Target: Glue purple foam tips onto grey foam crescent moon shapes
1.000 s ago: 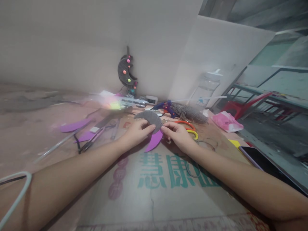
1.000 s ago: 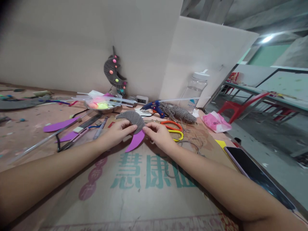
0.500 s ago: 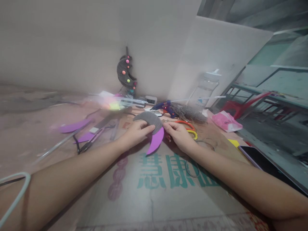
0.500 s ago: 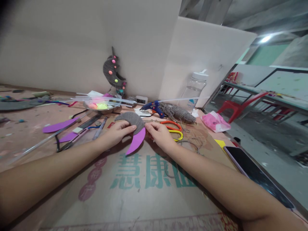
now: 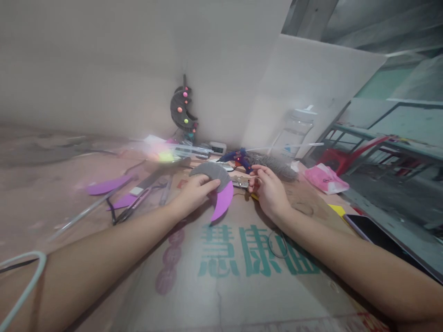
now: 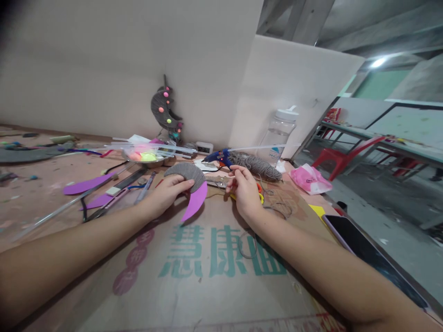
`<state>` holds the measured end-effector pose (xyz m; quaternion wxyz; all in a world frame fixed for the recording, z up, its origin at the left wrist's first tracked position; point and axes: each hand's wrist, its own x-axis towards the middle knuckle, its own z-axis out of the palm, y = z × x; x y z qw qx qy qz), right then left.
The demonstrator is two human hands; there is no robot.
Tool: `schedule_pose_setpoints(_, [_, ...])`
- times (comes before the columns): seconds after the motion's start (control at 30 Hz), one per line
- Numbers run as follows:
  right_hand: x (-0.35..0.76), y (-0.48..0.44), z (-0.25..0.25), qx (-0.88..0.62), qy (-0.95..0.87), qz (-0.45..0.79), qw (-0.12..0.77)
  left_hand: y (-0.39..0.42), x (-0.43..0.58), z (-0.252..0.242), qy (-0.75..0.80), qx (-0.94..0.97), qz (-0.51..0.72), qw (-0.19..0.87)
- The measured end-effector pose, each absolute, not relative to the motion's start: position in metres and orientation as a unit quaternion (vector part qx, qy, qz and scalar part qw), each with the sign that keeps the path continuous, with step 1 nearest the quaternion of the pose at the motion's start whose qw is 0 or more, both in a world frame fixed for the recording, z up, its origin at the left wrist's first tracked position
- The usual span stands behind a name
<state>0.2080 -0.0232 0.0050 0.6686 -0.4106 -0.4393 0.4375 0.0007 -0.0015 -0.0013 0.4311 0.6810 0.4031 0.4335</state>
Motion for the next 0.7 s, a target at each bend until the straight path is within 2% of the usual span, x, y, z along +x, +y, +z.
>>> schedule_pose_setpoints(0.2, [0.213, -0.022, 0.025, -0.418, -0.485, 0.397, 0.658, 0.000, 0.001, -0.004, 0.414, 0.646, 0.455, 0.452])
schedule_pose_setpoints(0.53, [0.221, -0.039, 0.081, -0.387, -0.551, 0.285, 0.682, -0.001, -0.001, -0.001, 0.434, 0.665, 0.435, 0.425])
schedule_pose_setpoints(0.7, [0.213, -0.052, 0.087, -0.353, -0.609, 0.245, 0.667, 0.000, -0.001, -0.003, 0.429, 0.668, 0.428, 0.433])
